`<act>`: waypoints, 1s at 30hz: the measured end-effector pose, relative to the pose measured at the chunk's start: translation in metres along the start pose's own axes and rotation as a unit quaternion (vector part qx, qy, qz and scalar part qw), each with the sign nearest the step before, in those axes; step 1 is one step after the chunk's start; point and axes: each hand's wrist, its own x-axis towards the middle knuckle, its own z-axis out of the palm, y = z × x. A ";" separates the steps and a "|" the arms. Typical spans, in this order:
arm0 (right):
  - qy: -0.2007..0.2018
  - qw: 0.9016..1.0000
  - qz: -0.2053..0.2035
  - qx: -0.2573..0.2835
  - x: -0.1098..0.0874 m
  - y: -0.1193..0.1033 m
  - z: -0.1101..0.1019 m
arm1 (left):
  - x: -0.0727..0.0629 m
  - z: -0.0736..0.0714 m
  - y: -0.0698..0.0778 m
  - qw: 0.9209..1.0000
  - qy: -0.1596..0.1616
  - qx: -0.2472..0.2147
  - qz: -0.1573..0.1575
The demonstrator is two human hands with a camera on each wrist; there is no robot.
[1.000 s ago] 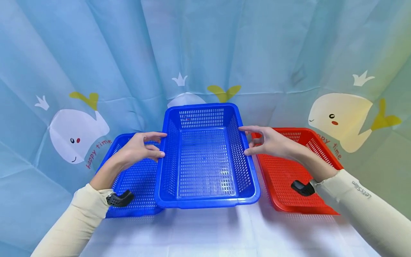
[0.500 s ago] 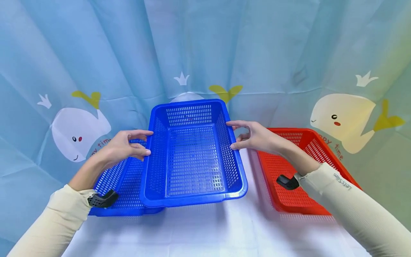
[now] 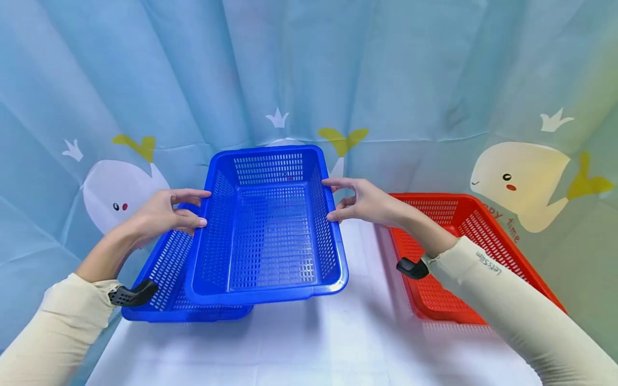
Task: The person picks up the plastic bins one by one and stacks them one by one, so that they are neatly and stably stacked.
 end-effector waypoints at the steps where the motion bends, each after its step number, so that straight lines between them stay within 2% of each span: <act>1: 0.000 1.000 -0.001 0.003 0.002 -0.001 0.002 | -0.001 -0.003 -0.001 1.000 0.001 0.006 -0.001; 4: 0.002 1.000 -0.004 0.007 0.009 -0.006 0.010 | -0.004 -0.012 -0.003 1.000 0.004 0.026 -0.010; 8: -0.003 1.000 -0.011 0.021 0.020 -0.010 0.019 | -0.008 -0.025 -0.010 0.999 0.005 0.029 -0.015; 11: -0.008 0.999 -0.014 0.030 0.029 -0.013 0.026 | -0.011 -0.034 -0.017 1.000 0.008 0.022 -0.013; 19: -0.015 0.997 -0.033 0.061 0.049 -0.020 0.045 | -0.018 -0.053 -0.039 0.998 0.022 0.054 -0.013; 30: -0.017 0.995 -0.051 0.086 0.066 -0.026 0.068 | -0.028 -0.079 -0.056 0.997 0.019 0.077 -0.012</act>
